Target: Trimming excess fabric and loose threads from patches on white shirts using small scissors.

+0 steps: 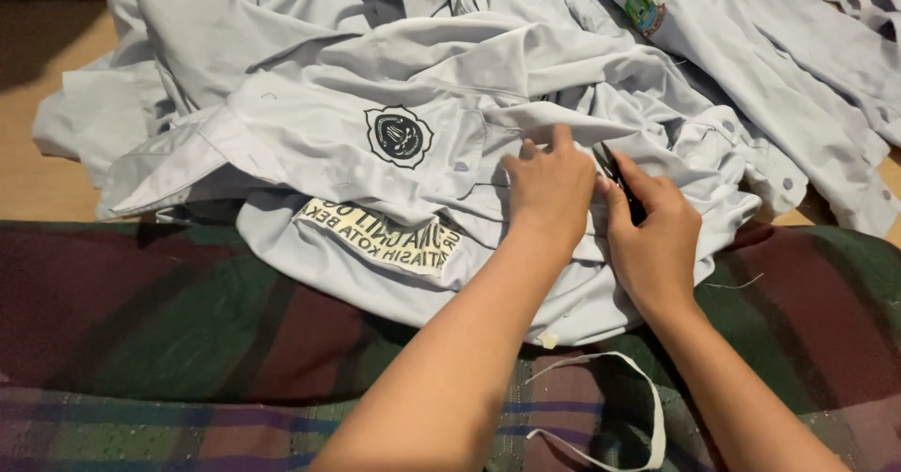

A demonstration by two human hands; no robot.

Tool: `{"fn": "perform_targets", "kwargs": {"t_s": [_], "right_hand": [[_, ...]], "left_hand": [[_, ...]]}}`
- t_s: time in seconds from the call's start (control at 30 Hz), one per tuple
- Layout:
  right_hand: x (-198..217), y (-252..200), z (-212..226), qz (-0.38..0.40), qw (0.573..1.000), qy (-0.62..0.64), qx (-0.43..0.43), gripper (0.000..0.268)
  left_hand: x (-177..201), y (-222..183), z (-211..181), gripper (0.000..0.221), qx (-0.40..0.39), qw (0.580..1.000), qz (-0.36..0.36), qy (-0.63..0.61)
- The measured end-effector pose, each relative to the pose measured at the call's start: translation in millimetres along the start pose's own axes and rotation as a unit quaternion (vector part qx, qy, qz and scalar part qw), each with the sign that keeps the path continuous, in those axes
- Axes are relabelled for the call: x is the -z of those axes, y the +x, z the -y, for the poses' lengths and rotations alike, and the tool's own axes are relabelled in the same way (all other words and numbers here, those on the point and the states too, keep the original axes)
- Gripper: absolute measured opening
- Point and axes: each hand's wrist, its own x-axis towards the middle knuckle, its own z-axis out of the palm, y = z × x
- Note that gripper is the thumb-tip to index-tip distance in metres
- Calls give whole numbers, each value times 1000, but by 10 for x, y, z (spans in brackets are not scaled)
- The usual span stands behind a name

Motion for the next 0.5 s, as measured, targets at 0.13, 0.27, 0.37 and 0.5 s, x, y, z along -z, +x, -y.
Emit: {"fn": "perform_targets", "kwargs": {"t_s": [0.13, 0.27, 0.37, 0.5], "right_hand": [[-35, -39, -139, 20, 998, -50, 34, 35], [-109, -26, -253, 42, 984, -152, 79, 35], [-107, -38, -270, 32, 980, -175, 91, 33], [-97, -63, -294, -12, 971, -224, 81, 30]], "left_hand": [[-80, -16, 277, 29, 72, 982, 3, -177], [-217, 20, 530, 26, 161, 916, -58, -362], [-179, -6, 527, 31, 196, 880, -86, -423], [-51, -84, 529, 35, 250, 823, -109, -499]]}}
